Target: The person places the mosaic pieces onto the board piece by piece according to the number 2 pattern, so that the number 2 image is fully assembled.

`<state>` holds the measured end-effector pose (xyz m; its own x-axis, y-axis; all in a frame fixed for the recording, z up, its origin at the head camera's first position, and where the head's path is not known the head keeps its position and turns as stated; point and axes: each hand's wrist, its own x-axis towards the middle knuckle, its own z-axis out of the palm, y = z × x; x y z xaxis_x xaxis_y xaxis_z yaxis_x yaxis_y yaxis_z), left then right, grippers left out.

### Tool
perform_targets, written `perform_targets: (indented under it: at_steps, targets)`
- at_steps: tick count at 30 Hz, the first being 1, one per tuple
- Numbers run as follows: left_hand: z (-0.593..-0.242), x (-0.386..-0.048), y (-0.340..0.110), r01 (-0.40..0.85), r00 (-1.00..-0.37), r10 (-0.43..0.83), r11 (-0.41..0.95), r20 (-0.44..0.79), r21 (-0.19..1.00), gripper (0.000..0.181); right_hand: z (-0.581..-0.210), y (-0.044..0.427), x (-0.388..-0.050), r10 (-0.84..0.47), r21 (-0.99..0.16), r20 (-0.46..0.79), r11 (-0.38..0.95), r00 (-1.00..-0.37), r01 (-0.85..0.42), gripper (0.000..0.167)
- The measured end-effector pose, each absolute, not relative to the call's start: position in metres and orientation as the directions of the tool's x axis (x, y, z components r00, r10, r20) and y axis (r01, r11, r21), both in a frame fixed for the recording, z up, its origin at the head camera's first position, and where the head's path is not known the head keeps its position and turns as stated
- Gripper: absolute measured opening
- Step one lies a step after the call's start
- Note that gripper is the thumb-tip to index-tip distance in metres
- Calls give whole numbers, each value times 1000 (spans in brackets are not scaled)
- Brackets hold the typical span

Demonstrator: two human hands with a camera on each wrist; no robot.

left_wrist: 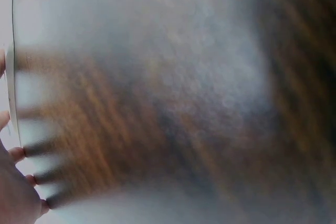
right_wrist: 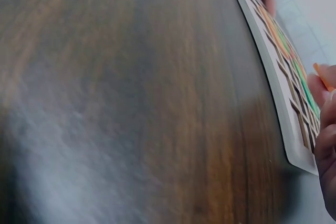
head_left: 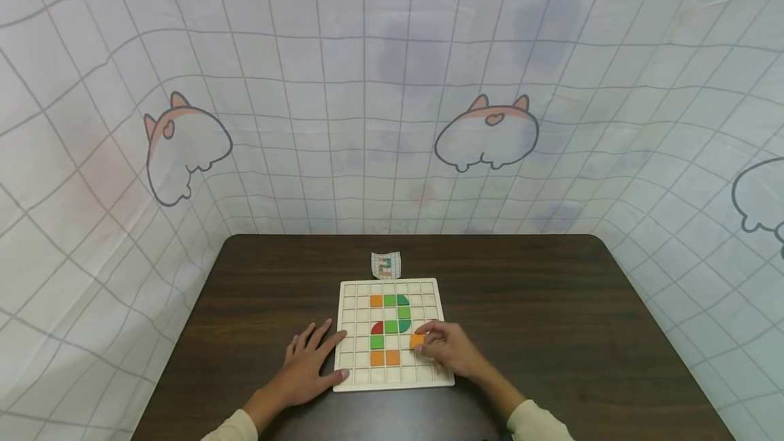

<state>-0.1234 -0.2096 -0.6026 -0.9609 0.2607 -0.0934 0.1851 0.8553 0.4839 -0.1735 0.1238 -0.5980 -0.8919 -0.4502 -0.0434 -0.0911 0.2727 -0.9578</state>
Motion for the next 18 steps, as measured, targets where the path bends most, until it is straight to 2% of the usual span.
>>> perform_targets:
  at_steps: [10,18]
  targets:
    - [-602,-122,-209,188,-961,263,855,-91,484,75,-598,115,-168,-478,-892,-13,402,-878,-206,25]
    - [-602,-123,-209,183,-961,260,858,-99,480,76,-596,112,-167,-544,-839,31,442,-839,-318,19]
